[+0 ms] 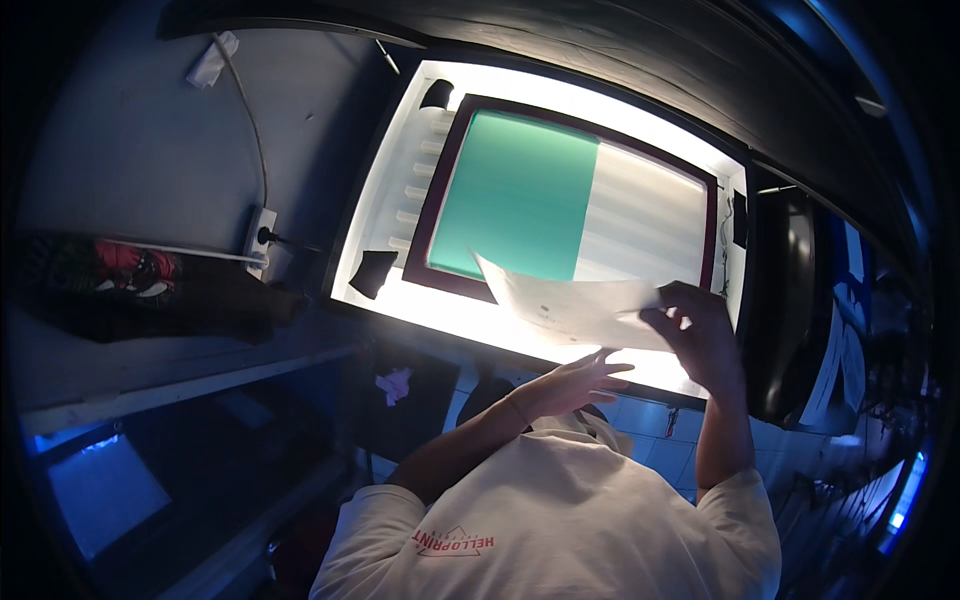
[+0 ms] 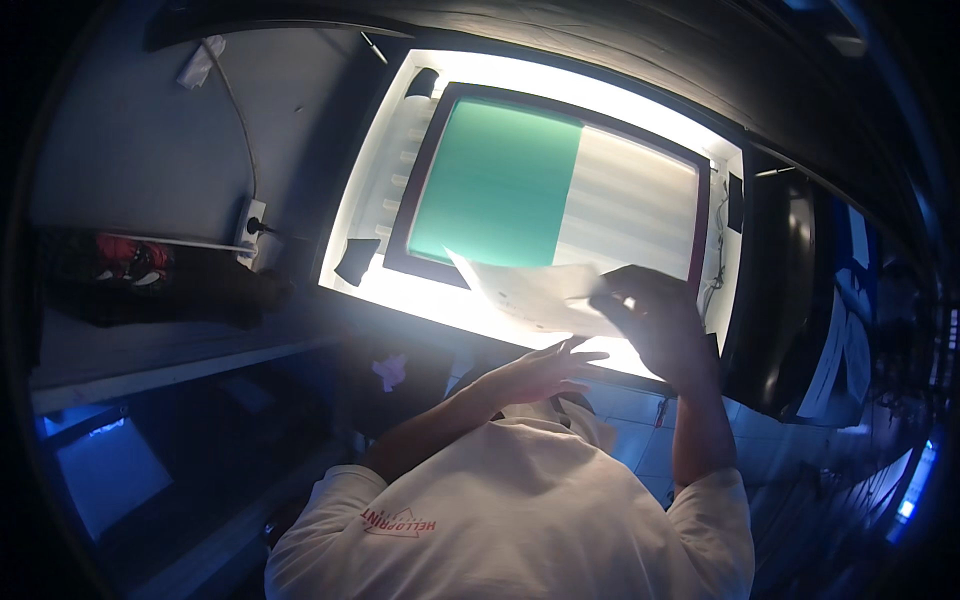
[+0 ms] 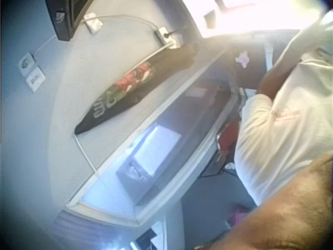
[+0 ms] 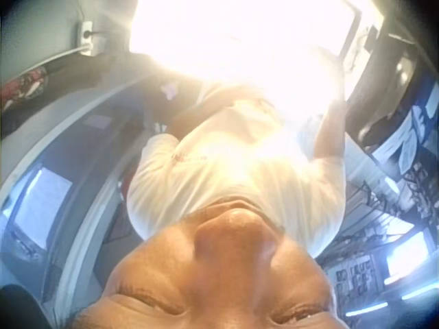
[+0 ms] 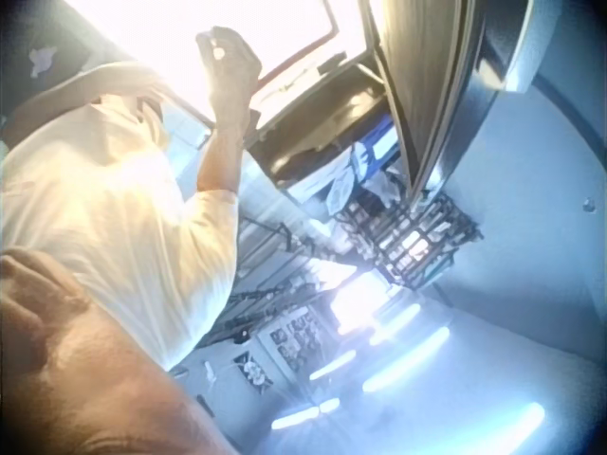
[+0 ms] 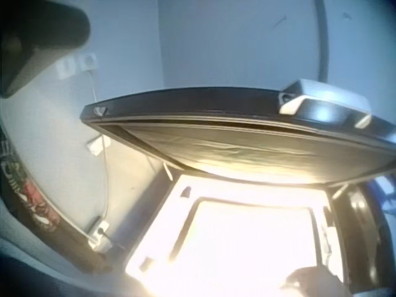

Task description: The person opens a screen printing exposure unit, removes a stencil, and exchanges frames with a coworker. They then place a new frame into an oven, remove a previously dried frame, and position it on the exposure unit along with a design sheet.

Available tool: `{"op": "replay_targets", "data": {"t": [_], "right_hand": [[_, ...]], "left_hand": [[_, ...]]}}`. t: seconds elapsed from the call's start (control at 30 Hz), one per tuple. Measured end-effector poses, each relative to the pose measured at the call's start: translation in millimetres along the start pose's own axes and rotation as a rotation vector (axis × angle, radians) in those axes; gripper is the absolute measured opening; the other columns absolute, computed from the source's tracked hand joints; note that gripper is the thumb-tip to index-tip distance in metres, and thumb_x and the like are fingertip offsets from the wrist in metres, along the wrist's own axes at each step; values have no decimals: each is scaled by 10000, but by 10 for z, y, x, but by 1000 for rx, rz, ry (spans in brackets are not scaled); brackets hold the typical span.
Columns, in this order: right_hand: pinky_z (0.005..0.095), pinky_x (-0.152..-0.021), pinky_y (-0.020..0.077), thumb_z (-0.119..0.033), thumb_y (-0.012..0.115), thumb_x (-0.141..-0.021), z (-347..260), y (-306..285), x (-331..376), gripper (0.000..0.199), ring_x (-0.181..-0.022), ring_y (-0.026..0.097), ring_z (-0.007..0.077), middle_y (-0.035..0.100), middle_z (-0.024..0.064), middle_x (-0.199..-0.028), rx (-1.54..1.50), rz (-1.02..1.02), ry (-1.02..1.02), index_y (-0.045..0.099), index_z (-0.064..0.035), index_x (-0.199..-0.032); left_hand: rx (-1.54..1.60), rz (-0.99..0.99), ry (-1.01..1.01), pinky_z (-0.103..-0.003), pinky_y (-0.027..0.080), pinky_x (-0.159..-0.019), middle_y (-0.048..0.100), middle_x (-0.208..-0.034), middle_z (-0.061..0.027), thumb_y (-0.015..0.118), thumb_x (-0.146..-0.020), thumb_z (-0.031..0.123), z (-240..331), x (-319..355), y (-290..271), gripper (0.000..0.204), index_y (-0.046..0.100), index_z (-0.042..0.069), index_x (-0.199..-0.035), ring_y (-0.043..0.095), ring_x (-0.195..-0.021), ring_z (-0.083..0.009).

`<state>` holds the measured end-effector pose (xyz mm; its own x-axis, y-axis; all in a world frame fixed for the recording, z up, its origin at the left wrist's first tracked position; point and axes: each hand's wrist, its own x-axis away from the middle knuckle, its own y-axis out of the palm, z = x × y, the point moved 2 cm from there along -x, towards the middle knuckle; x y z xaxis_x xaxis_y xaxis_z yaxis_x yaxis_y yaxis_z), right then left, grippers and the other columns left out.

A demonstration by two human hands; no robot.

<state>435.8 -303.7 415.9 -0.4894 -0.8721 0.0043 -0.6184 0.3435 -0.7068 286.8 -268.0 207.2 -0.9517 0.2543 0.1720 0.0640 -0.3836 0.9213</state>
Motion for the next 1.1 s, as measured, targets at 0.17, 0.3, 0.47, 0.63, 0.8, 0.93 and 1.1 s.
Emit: {"op": "replay_targets", "data": {"t": [0.17, 0.3, 0.47, 0.63, 0.8, 0.93, 1.1], "right_hand": [[229, -477, 440, -155, 676, -806, 513, -77, 331, 129, -585, 574, 93, 619, 40, -751, -317, 304, 393, 638, -55, -878], [208, -507, 502, -161, 659, -847, 956, 232, 749, 193, -659, 601, 98, 613, 35, -819, -559, 477, 734, 590, -49, -989], [271, -591, 562, -169, 627, -875, 1779, 1073, 1325, 199, -790, 622, 168, 604, 69, -937, -860, 730, 975, 562, -64, -1030], [338, -655, 571, -151, 591, -884, 2129, 1578, 1607, 212, -870, 628, 241, 599, 114, -997, -989, 799, 1125, 545, -29, -1051], [336, -620, 561, -140, 591, -856, 2058, 1756, 1753, 222, -830, 633, 217, 603, 104, -959, -1010, 644, 1287, 552, -36, -1048], [314, -605, 552, -181, 589, -865, 2073, 1857, 1850, 223, -802, 635, 201, 609, 92, -932, -962, 612, 1309, 556, -45, -1040], [273, -592, 528, -246, 575, -891, 1975, 1816, 1597, 133, -750, 633, 129, 621, 16, -826, -904, 504, 1204, 547, -119, -922]], "left_hand": [[172, 42, 156, -454, 270, -1092, 240, -1486, -145, 396, -991, 207, 409, -64, -49, 464, 236, 148, -1423, 276, -1359, -332], [150, 296, 73, -437, 324, -1050, 333, -1425, -129, 423, -989, 219, 350, -45, -346, 427, 311, 138, -1392, 318, -1338, -290], [-215, 331, -57, -357, 411, -923, 541, -1202, -78, 540, -938, 287, 370, -123, -464, 281, 526, 115, -1160, 516, -1125, -181], [-578, 510, -16, -306, 523, -696, 610, -967, -92, 538, -914, 193, 222, -177, -789, 184, 542, 24, -986, 624, -847, -172], [-835, 597, 39, -342, 507, -625, 616, -794, -131, 551, -871, 166, 123, -176, -927, 175, 533, -3, -915, 619, -652, -225], [-1024, 624, 106, -416, 471, -613, 605, -771, -178, 542, -860, 160, 158, -193, -915, 155, 526, 8, -889, 602, -632, -323], [-1230, 724, 369, -433, 472, -630, 592, -702, -176, 552, -860, 175, 520, -223, -938, 156, 532, 20, -870, 602, -672, -367]]}}
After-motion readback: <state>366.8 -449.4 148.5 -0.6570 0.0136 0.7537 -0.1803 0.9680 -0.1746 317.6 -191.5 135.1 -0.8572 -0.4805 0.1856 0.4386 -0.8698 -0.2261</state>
